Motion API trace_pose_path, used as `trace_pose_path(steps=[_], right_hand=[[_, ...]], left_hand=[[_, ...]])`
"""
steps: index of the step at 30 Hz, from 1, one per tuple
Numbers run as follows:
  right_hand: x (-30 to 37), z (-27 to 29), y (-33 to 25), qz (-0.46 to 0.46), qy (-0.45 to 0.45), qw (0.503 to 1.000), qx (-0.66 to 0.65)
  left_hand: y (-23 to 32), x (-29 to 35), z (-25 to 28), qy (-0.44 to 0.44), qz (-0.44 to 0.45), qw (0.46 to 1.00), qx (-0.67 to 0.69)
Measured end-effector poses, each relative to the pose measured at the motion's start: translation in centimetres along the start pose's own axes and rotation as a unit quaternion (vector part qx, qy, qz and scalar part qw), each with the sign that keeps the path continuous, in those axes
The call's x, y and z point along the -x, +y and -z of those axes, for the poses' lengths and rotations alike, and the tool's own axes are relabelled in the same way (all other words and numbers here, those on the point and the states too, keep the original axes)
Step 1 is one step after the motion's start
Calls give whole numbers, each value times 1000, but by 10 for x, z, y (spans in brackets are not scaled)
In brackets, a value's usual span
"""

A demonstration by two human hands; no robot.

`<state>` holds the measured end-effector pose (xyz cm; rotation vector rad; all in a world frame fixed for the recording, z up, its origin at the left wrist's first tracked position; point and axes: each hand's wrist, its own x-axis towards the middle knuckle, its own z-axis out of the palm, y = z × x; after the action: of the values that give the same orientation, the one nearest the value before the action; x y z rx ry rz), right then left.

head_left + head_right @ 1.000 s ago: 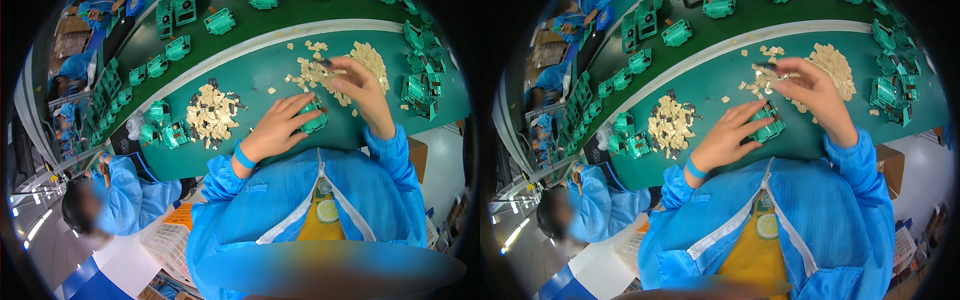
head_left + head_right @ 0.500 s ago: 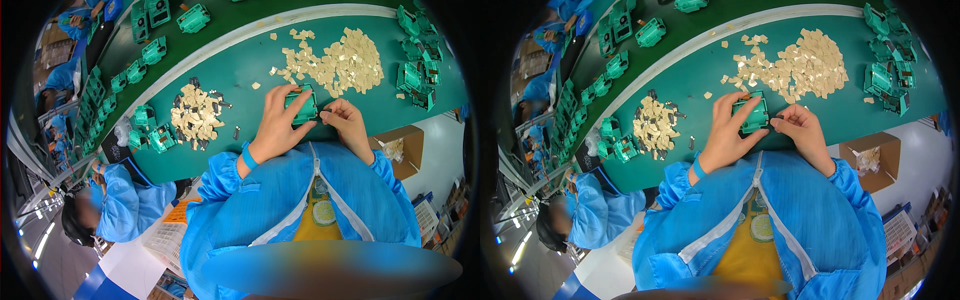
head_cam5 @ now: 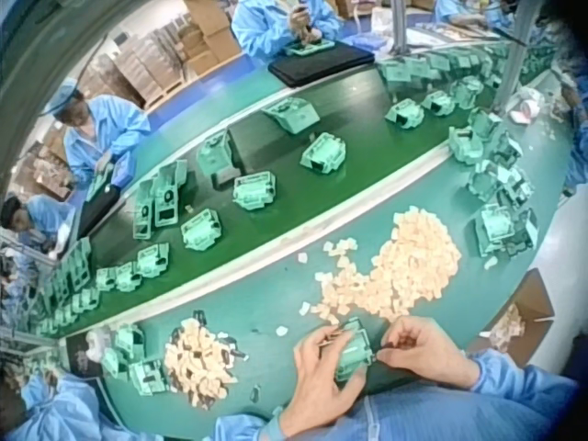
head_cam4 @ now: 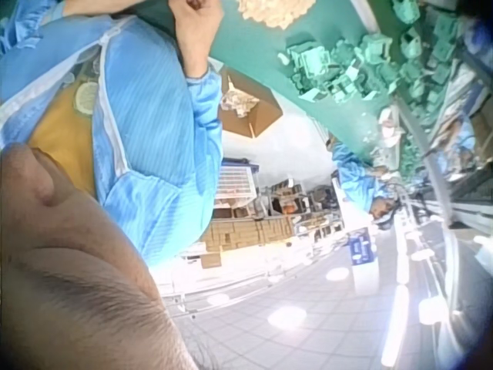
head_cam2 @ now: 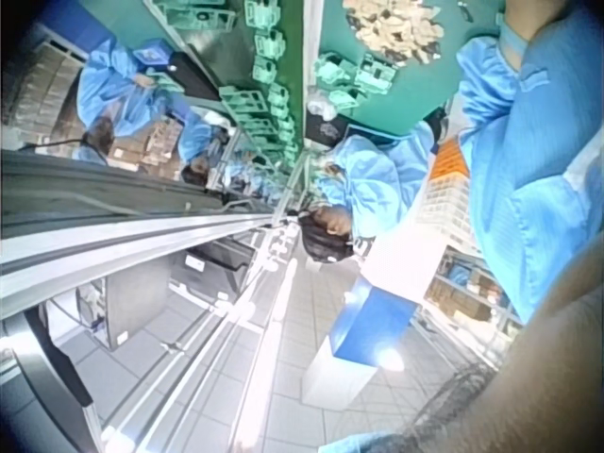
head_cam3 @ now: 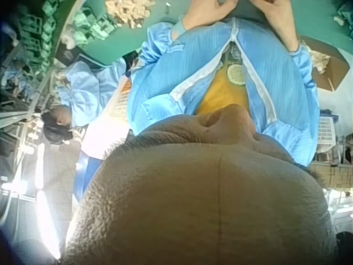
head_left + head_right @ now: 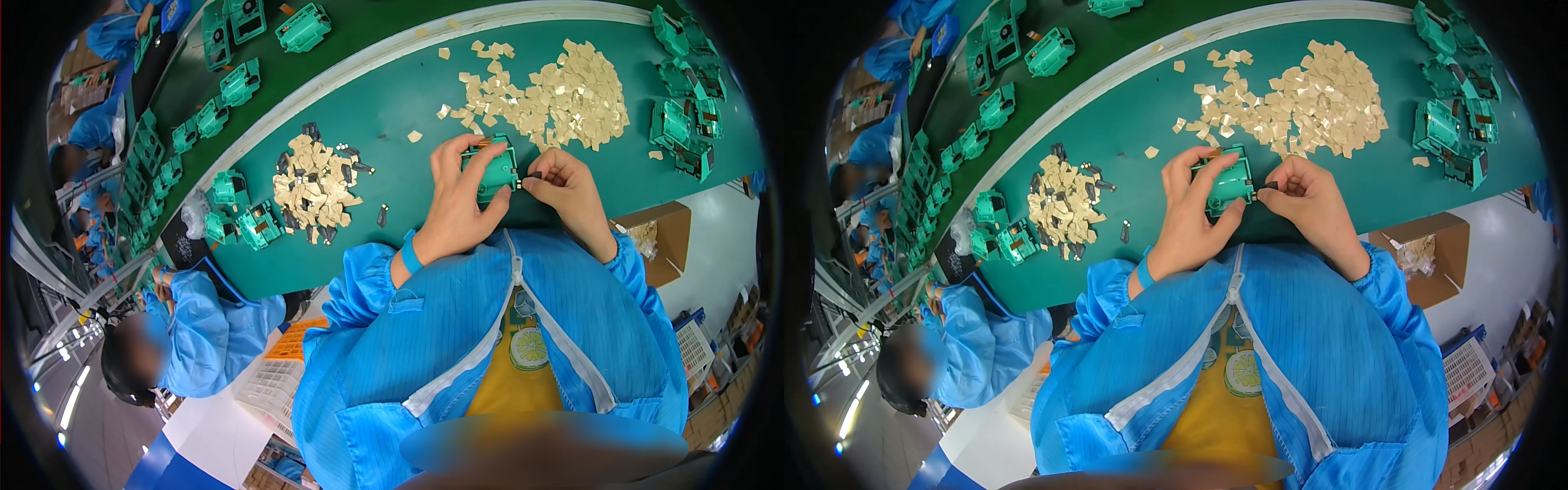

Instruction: The person picks up a green plastic housing and a small black component, fits the component into the housing, and places the assembly onto the conveyor belt. They then pick up a small beige piece from a pile and peel off its backing.

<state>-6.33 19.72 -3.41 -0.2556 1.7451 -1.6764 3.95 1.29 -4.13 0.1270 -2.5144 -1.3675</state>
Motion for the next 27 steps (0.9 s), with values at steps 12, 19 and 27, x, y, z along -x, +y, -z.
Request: trace_pose_path(steps=[12,19,27], right_hand=[[-2,-2,-4,-9,-18,999,42],[-1,-4,-11,-18,-13,998,54],[-2,-2,-7,-11,-10,998,57]], left_hand=[[-1,0,-3,9,4,1000,-3],[-1,-1,-5,11,4,1000,-10],[0,-2,-6,11,15,1000,-8]])
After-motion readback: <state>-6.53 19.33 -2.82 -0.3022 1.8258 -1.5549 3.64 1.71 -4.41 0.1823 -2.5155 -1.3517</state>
